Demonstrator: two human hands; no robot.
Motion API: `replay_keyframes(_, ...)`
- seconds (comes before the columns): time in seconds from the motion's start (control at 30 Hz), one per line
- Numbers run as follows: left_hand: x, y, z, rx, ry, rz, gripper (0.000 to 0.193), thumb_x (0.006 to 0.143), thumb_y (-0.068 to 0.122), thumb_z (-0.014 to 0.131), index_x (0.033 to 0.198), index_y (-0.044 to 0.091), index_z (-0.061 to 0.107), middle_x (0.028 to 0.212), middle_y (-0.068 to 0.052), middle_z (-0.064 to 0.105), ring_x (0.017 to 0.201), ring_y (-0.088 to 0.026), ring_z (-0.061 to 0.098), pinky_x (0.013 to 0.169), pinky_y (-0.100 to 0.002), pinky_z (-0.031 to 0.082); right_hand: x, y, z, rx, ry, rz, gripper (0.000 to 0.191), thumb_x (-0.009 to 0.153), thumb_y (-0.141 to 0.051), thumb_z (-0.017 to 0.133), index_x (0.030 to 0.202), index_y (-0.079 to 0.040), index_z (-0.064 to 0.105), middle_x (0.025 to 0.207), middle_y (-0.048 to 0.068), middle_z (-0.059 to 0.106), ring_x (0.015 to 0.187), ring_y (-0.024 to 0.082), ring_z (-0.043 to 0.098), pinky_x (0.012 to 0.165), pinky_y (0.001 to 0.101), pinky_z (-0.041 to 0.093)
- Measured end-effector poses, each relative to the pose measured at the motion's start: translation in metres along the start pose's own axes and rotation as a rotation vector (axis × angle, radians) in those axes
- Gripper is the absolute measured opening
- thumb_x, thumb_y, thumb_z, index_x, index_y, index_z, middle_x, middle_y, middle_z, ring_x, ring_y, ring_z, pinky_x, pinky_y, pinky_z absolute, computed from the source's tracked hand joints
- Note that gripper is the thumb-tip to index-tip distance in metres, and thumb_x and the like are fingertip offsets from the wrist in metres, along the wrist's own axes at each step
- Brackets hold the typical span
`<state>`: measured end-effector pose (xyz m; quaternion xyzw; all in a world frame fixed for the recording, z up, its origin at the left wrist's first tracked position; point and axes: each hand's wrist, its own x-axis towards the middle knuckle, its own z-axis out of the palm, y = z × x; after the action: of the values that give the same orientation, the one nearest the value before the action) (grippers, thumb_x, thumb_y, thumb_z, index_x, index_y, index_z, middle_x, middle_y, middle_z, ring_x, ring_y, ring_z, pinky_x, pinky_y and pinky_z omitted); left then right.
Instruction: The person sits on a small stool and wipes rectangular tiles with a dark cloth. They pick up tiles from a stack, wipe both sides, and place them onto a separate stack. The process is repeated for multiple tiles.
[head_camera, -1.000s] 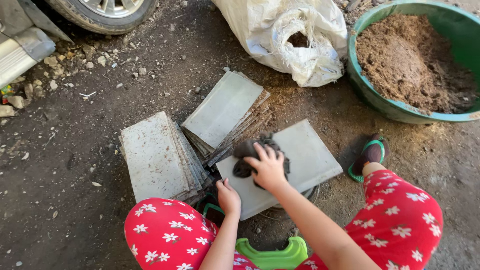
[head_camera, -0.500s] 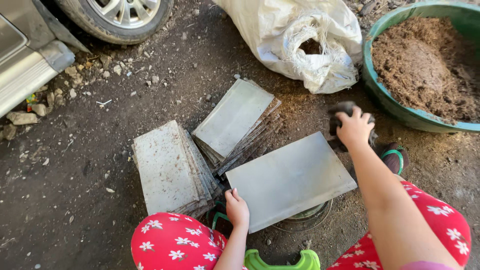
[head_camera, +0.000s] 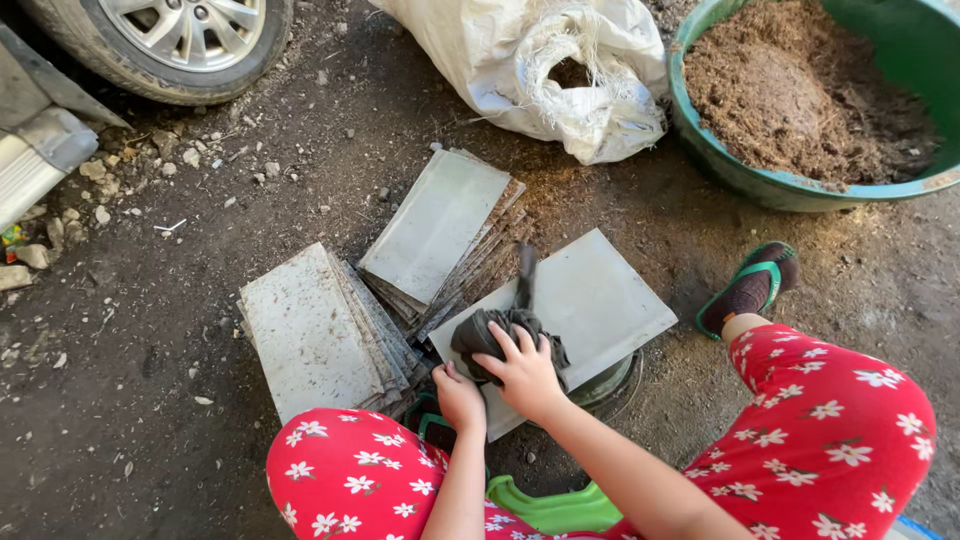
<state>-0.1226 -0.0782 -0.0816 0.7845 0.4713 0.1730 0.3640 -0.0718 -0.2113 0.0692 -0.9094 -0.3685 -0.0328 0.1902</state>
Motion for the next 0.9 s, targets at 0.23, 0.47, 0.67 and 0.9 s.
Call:
replay_keyframes(0.23,-0.006,0.011,-0.013,0.065,-0.046,-0.027,0.034,0.107,0.035,0.042,0.116,0.007,0.057,0.102,-0.023,0.072,0.092,-0.048,0.067,0.074,-0.057,0.050,-0.037,0.099,-0.006,-0.059,0.254,0.236,0.051,0.062,-0.023,0.082,0.111,-0.036,0.076,0.145,0.009,0.053,0.129,0.038,0.047,0.098,0.0610,0.038)
replay_keyframes(0.47,-0.008,0.028,-0.015,0.105,-0.069,-0.006,0.034,0.108,0.036,0.041,0.116,0.007,0.057,0.100,-0.023,0.072,0.091,-0.048,0.067,0.074,-0.058,0.050,-0.047,0.217,-0.023,-0.076,0.476,0.613,0.046,0.076,-0.021,0.077,0.121,-0.031,0.074,0.146,0.013,0.053,0.129,0.043,0.048,0.100,0.0577,0.046)
replay_keyframes(0.67,0.019,0.023,-0.023,0.086,-0.088,-0.138,0.039,0.106,0.041,0.041,0.115,0.007,0.059,0.101,-0.022,0.073,0.093,-0.047,0.067,0.077,-0.058,0.050,-0.028,0.281,-0.062,-0.100,0.496,0.687,0.047,0.076,-0.020,0.078,0.122,-0.029,0.075,0.140,0.015,0.054,0.120,0.047,0.050,0.093,0.0576,0.049)
replay_keyframes(0.9,0.031,0.018,-0.024,-0.427,-0.082,-0.087,0.049,0.105,0.045,0.049,0.117,-0.001,0.062,0.110,-0.023,0.071,0.101,-0.039,0.067,0.088,-0.044,0.051,0.032,0.203,-0.118,-0.007,0.604,0.360,0.046,0.080,-0.015,0.077,0.125,-0.026,0.074,0.145,0.015,0.054,0.126,0.044,0.051,0.102,0.0527,0.050)
